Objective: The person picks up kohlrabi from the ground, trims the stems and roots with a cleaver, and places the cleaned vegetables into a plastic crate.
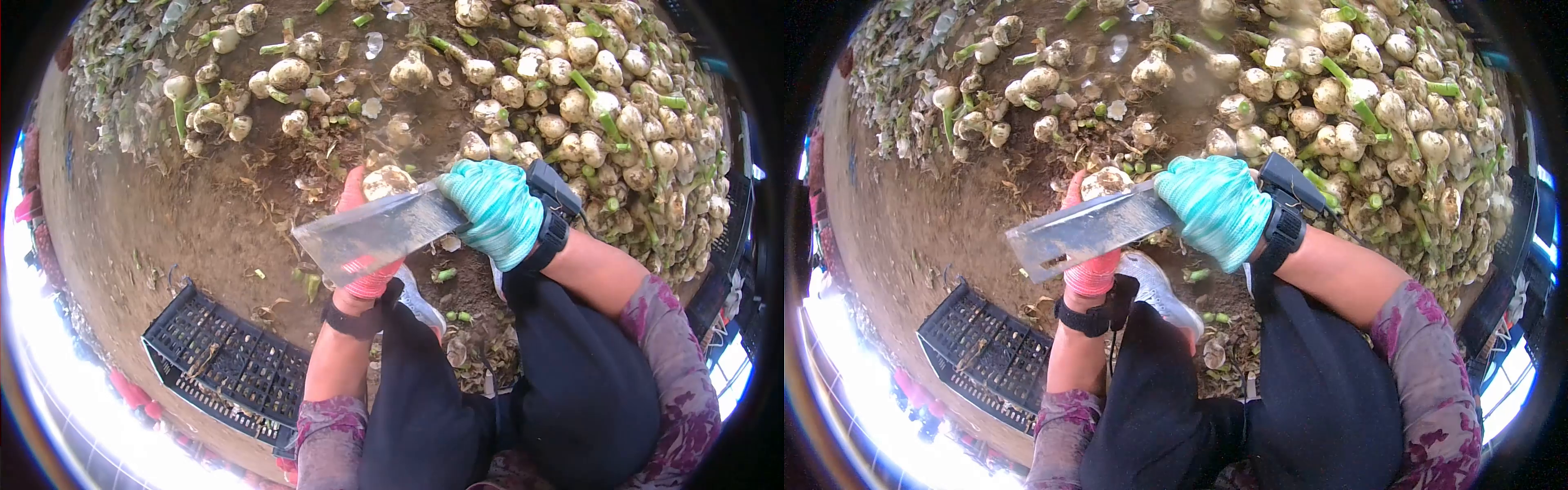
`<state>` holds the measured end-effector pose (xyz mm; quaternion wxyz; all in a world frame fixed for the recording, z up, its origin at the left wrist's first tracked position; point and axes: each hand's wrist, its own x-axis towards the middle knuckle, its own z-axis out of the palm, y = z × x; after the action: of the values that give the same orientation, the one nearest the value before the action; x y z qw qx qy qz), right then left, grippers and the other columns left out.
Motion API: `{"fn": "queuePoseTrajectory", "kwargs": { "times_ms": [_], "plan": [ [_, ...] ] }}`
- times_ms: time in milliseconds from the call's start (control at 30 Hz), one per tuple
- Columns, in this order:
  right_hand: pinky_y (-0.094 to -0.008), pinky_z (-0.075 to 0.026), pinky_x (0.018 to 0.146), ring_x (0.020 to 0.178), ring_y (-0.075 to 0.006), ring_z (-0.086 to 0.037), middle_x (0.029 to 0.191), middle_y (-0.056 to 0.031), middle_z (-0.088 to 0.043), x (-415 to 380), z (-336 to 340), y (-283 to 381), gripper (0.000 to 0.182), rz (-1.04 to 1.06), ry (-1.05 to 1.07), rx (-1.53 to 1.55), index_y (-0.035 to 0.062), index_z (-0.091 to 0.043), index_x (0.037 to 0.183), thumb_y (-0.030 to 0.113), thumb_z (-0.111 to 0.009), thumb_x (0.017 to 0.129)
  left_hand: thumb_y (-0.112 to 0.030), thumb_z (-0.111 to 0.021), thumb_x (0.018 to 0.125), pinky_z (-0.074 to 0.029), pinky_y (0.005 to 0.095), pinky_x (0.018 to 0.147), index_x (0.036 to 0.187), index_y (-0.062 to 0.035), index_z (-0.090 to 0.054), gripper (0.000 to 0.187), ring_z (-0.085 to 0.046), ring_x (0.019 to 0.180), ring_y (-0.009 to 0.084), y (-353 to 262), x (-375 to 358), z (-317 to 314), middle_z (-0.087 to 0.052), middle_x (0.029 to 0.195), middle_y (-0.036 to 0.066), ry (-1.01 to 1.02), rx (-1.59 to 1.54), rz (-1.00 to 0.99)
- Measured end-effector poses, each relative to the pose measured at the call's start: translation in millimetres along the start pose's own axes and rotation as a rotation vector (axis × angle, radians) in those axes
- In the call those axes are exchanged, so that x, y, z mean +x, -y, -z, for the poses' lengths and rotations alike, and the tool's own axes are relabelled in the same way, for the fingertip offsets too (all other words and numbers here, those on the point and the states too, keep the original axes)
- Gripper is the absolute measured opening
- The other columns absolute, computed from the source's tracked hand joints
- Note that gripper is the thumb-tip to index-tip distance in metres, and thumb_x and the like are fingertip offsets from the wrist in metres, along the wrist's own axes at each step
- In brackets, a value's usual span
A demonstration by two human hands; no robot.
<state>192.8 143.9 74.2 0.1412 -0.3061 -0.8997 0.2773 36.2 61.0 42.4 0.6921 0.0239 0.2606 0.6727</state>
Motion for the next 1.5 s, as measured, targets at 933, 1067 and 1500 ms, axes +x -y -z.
{"fn": "queuePoseTrajectory", "kwargs": {
  "times_ms": [933,1067,1500],
  "plan": [
    [-0.0251,-0.045,0.052,0.056,-0.0093,-0.055,0.069,-0.0039,-0.061,2.8,1.1,7.8,0.029,-0.587,-0.024,0.792,0.0035,-0.06,0.09,0.024,-0.069,0.071,-0.034,-0.066,0.072,-0.04,0.0306,0.087,0.117,-0.0019,-0.04,0.061,-0.043,0.106,0.0219,9.3,-2.4,-35.2,-0.041,0.115,0.014,-0.426,0.879,-0.236],
    [-0.026,-0.045,0.044,0.044,-0.0079,-0.053,0.067,-0.0065,-0.06,3.1,7.8,5.6,0.036,-0.395,0.061,0.71,0.0041,-0.059,0.093,0.028,-0.071,0.068,-0.025,-0.053,0.083,-0.049,0.0368,0.075,0.112,-0.0047,-0.043,0.038,-0.056,0.087,0.0212,-5.2,-7.0,-14.0,-0.055,0.099,0.011,-0.5,0.185,0.172],
    [-0.024,-0.045,0.056,0.061,-0.0091,-0.056,0.07,-0.0034,-0.062,-28.3,1.1,-51.1,0.025,-0.953,-0.235,0.491,0.0025,-0.06,0.087,0.014,-0.068,0.067,0.003,-0.056,0.07,-0.044,0.0259,0.08,0.116,0.0025,-0.043,0.048,-0.054,0.093,0.0161,-13.9,30.6,-56.9,-0.055,0.104,0.01,-0.236,0.671,-0.135]
  ]
}}
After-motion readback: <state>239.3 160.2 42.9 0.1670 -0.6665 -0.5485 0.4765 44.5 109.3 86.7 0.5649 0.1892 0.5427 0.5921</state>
